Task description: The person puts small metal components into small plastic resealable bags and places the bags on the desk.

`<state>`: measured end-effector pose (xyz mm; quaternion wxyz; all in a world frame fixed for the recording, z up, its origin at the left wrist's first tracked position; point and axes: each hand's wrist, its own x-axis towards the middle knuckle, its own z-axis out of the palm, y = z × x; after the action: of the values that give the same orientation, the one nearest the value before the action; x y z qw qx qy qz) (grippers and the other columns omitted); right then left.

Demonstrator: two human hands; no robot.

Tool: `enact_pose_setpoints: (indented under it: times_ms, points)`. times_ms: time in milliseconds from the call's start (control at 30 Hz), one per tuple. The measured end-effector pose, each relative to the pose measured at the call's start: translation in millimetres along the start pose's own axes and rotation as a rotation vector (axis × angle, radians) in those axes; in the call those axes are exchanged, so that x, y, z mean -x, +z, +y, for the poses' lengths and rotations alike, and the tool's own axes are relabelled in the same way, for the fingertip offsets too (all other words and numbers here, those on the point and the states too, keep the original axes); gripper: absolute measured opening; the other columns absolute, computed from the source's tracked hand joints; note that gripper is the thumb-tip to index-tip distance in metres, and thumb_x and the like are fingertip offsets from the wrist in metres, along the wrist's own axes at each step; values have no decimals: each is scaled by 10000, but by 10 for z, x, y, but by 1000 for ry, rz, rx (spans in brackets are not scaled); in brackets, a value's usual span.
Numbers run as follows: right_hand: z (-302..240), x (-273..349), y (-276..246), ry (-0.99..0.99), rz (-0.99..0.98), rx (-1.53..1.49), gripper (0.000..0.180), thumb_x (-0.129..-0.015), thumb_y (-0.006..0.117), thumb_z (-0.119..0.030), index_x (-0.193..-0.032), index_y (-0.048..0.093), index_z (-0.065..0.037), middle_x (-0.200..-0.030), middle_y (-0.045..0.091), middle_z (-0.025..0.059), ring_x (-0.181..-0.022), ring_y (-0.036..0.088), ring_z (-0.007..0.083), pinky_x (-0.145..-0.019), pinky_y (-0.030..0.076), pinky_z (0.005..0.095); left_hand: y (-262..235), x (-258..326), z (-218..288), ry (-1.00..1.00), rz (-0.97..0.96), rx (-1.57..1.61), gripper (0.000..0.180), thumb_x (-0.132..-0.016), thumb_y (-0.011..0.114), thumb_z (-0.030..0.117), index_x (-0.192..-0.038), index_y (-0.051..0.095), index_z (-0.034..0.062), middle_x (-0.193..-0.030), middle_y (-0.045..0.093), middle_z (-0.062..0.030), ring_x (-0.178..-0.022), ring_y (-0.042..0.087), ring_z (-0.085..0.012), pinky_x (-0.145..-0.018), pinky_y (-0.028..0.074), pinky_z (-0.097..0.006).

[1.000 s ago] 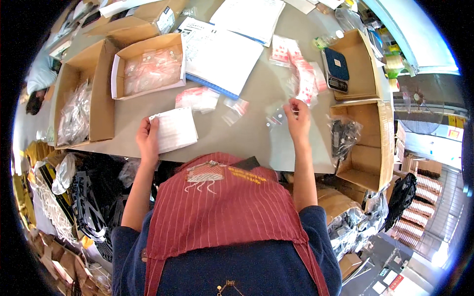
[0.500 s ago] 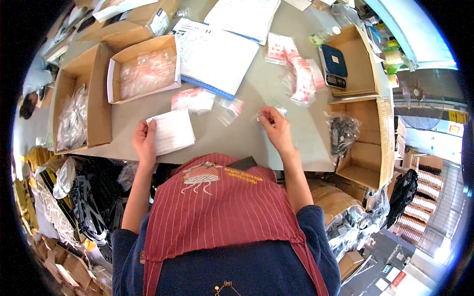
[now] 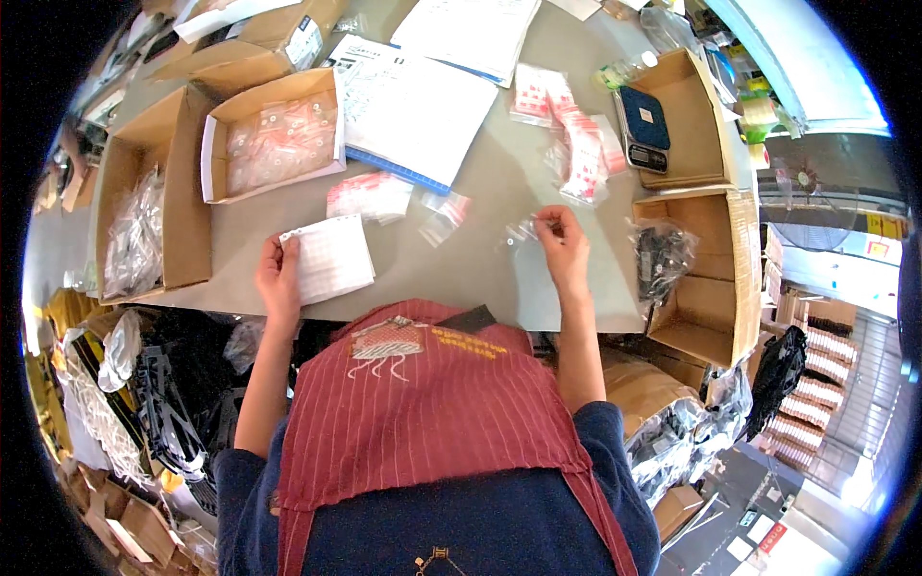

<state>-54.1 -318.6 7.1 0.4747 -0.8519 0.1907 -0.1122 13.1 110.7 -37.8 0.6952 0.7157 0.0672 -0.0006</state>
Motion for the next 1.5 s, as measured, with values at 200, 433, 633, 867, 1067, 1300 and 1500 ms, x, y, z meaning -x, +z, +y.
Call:
enact_pose_setpoints:
  times_ms: [200,433,633,867,1067,1300,1500]
  points:
    - [191,-75,-234,125,7,-22,168,-876,698,-76,-1034,667,-31,-912,670,10,-856,597,97,-782,490,254,1,-16,1,10,-19,-52,206,-1019,582,159,-1119,614,-19,-969,638,-8,-882,550,-69,-811,441,-219]
    - [361,-131,-239,107,-62,-96,338,-919,667,-140,-1246,651,-58,-1101,661,44,-966,597,136,-875,481,284,23,17,76,2,-18,-112,198,-1022,578,166,-1098,614,-13,-963,635,-8,-877,545,-67,-800,438,-218]
    - [25,-107,-215,-3,-131,319,475,-879,725,-270,-1287,588,-69,-1274,553,173,-1134,579,315,-957,485,404,40,27,100,22,-7,-100,195,-1022,579,168,-1090,614,-12,-944,622,-1,-858,534,-63,-784,440,-220]
    - [-171,-55,-22,-11,-225,454,674,-762,823,-307,-1322,517,-92,-1240,496,191,-1153,524,390,-959,465,462,36,18,107,43,6,-137,212,-1017,585,163,-1116,619,-22,-957,636,-13,-877,547,-74,-791,445,-228]
    - [310,-131,-130,-15,-151,358,450,-778,809,-205,-1140,610,-27,-1015,629,114,-913,630,244,-782,518,362,24,23,116,51,-4,-195,212,-1018,582,161,-1114,623,-24,-972,643,-15,-892,553,-76,-804,446,-229]
    - [377,-12,-415,298,-91,-76,204,-792,715,-26,-990,667,-15,-861,666,18,-782,610,100,-702,493,258,68,26,75,43,5,-87,198,-1019,580,161,-1103,622,-14,-959,635,-6,-870,544,-66,-789,439,-222]
    - [674,57,-562,237,-111,-12,255,-775,726,-72,-1023,703,-19,-909,702,93,-829,662,183,-750,526,325,46,2,138,13,-55,-158,200,-1024,574,168,-1096,615,-13,-941,626,-2,-850,537,-66,-773,437,-219]
